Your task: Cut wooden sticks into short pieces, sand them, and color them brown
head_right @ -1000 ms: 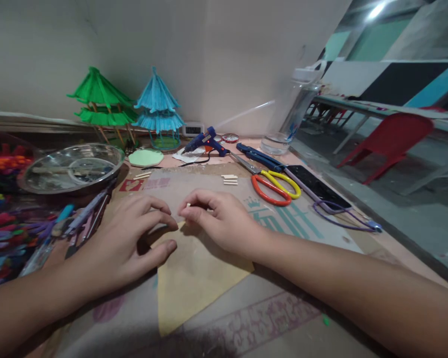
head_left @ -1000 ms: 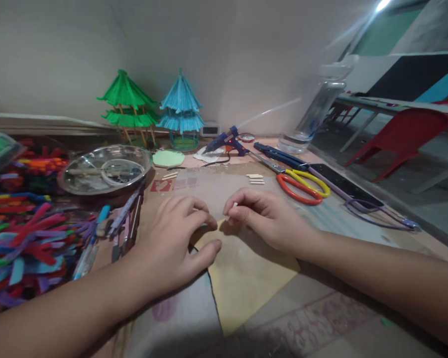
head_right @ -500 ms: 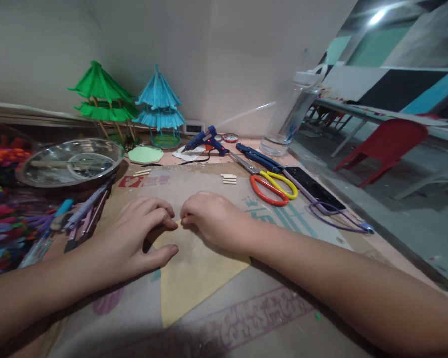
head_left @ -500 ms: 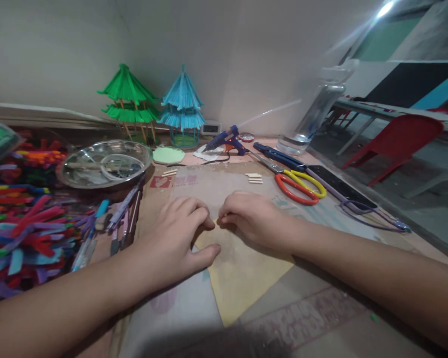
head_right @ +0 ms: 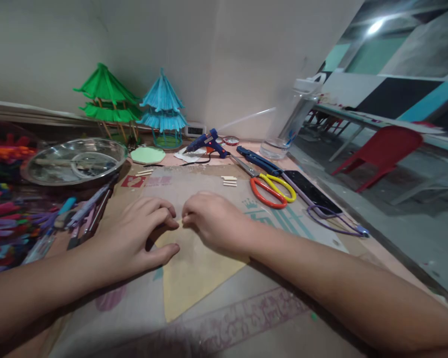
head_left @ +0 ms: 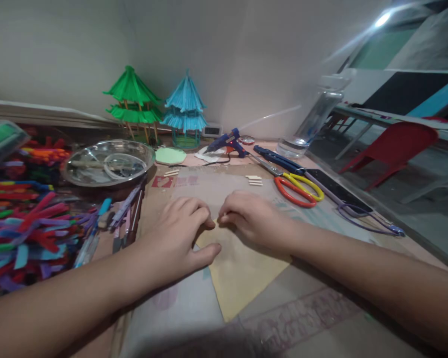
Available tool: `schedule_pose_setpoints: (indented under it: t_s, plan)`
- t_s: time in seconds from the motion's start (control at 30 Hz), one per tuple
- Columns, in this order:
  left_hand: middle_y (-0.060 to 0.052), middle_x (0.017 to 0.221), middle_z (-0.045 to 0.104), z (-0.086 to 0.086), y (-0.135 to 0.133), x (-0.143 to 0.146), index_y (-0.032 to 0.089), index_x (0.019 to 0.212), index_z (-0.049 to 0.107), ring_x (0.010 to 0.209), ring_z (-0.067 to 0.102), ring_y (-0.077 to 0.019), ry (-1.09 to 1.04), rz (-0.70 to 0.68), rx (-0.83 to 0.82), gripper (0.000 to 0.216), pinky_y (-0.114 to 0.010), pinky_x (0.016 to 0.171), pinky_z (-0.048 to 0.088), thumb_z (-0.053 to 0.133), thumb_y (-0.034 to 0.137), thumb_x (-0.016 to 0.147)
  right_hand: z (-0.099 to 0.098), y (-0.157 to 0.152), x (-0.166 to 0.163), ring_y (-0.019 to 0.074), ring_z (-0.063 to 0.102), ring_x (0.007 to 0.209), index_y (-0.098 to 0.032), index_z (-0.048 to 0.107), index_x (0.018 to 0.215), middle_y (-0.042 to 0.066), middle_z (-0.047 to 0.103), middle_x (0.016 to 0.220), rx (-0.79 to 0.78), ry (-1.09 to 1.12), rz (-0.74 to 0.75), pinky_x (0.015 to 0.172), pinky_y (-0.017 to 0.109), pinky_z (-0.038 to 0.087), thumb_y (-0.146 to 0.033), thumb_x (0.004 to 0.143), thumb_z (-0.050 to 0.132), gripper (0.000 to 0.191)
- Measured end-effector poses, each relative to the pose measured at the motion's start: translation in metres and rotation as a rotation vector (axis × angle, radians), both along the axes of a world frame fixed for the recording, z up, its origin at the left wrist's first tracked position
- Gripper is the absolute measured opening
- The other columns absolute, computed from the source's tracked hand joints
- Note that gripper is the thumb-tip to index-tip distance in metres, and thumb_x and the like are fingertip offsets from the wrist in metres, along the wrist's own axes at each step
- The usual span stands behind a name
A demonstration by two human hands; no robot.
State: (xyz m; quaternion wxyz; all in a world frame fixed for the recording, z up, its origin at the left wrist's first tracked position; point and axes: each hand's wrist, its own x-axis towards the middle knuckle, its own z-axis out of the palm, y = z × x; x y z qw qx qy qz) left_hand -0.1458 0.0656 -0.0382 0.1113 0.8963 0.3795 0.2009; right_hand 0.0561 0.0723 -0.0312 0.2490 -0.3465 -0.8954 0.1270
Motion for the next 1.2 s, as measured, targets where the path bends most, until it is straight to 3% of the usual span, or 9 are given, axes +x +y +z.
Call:
schedule_pose_setpoints:
  t_s: [0.07,0.2,0.33,0.43,0.67,0.73,0.9,1.03,1.2]
  plan:
    - [-0.005,0.098,0.056,0.0,0.0,0.0,0.019,0.088,0.058,0.101,0.051,-0.0268,-0.001,0.006,-0.003,0.018,-0.042,0.088,0.042,0.064,0.032,0.076,0.0,-0.001,0.0,0.016,0.058,0.074,-0.017,0.062,0.076,0.004,0.065,0.075,-0.004,0.018,-0.032,0.069,0.027,0.044,-0.007,0.084,0.058,0.013]
    - [-0.007,0.101,0.056,0.003,-0.002,-0.001,0.017,0.089,0.059,0.103,0.05,-0.0283,0.024,0.001,-0.01,0.022,-0.044,0.09,0.041,0.062,0.036,0.078,0.0,-0.001,0.0,0.0149,0.06,0.074,-0.018,0.063,0.077,0.003,0.066,0.076,-0.071,0.042,0.069,0.07,0.026,0.045,-0.011,0.086,0.059,0.012]
    - [-0.01,0.108,0.056,0.005,-0.004,-0.001,0.016,0.1,0.06,0.108,0.049,-0.0313,0.056,0.002,-0.014,0.034,-0.048,0.092,0.04,0.063,0.042,0.078,-0.002,0.011,0.005,0.0154,0.059,0.071,-0.017,0.061,0.073,0.003,0.066,0.073,-0.053,0.018,-0.105,0.066,0.026,0.042,-0.011,0.084,0.059,0.012]
    - [-0.009,0.111,0.057,0.005,-0.004,-0.002,0.017,0.108,0.062,0.11,0.049,-0.0305,0.037,0.01,-0.013,0.034,-0.048,0.095,0.04,0.057,0.041,0.084,0.0,0.013,0.007,0.0148,0.059,0.069,-0.017,0.061,0.074,0.003,0.068,0.072,-0.131,0.066,-0.172,0.064,0.025,0.041,-0.013,0.085,0.058,0.012]
    - [-0.011,0.112,0.058,0.003,-0.001,-0.003,0.018,0.116,0.065,0.112,0.048,-0.0319,0.04,0.037,0.054,0.048,-0.052,0.099,0.036,0.06,0.053,0.084,0.016,-0.018,-0.003,0.0108,0.052,0.052,-0.019,0.055,0.069,-0.004,0.057,0.057,-0.707,0.337,-0.133,0.052,0.022,0.04,-0.019,0.084,0.054,0.014]
    - [-0.01,0.113,0.058,0.004,-0.001,-0.003,0.019,0.117,0.065,0.112,0.047,-0.0324,0.023,0.029,0.031,0.049,-0.052,0.1,0.037,0.064,0.052,0.08,0.016,-0.017,-0.001,0.0117,0.055,0.056,-0.019,0.055,0.072,-0.002,0.059,0.06,-0.664,0.412,-0.123,0.055,0.023,0.042,-0.023,0.085,0.054,0.013]
    - [-0.01,0.116,0.057,0.007,-0.002,-0.002,0.02,0.122,0.063,0.116,0.047,-0.0311,-0.001,-0.084,-0.041,0.044,-0.051,0.102,0.037,0.064,0.035,0.08,0.007,0.006,0.011,0.0148,0.059,0.069,-0.019,0.056,0.079,0.001,0.061,0.071,-0.326,0.491,-0.257,0.063,0.026,0.045,-0.03,0.086,0.053,0.014]
    - [-0.01,0.12,0.055,0.005,0.0,-0.004,0.022,0.12,0.062,0.118,0.046,-0.0303,-0.048,-0.053,-0.029,0.04,-0.05,0.102,0.038,0.063,0.036,0.083,0.003,0.013,0.014,0.0142,0.053,0.063,-0.019,0.055,0.078,0.0,0.058,0.068,-0.267,0.366,-0.293,0.058,0.026,0.041,-0.029,0.088,0.051,0.015]
    - [-0.008,0.109,0.058,0.002,0.003,-0.006,0.02,0.1,0.068,0.11,0.051,-0.028,-0.088,0.031,0.047,0.018,-0.047,0.096,0.041,0.06,0.03,0.087,0.006,0.009,0.013,0.0134,0.051,0.06,-0.019,0.055,0.074,-0.001,0.056,0.064,-0.251,0.242,-0.329,0.053,0.024,0.035,-0.024,0.088,0.051,0.015]
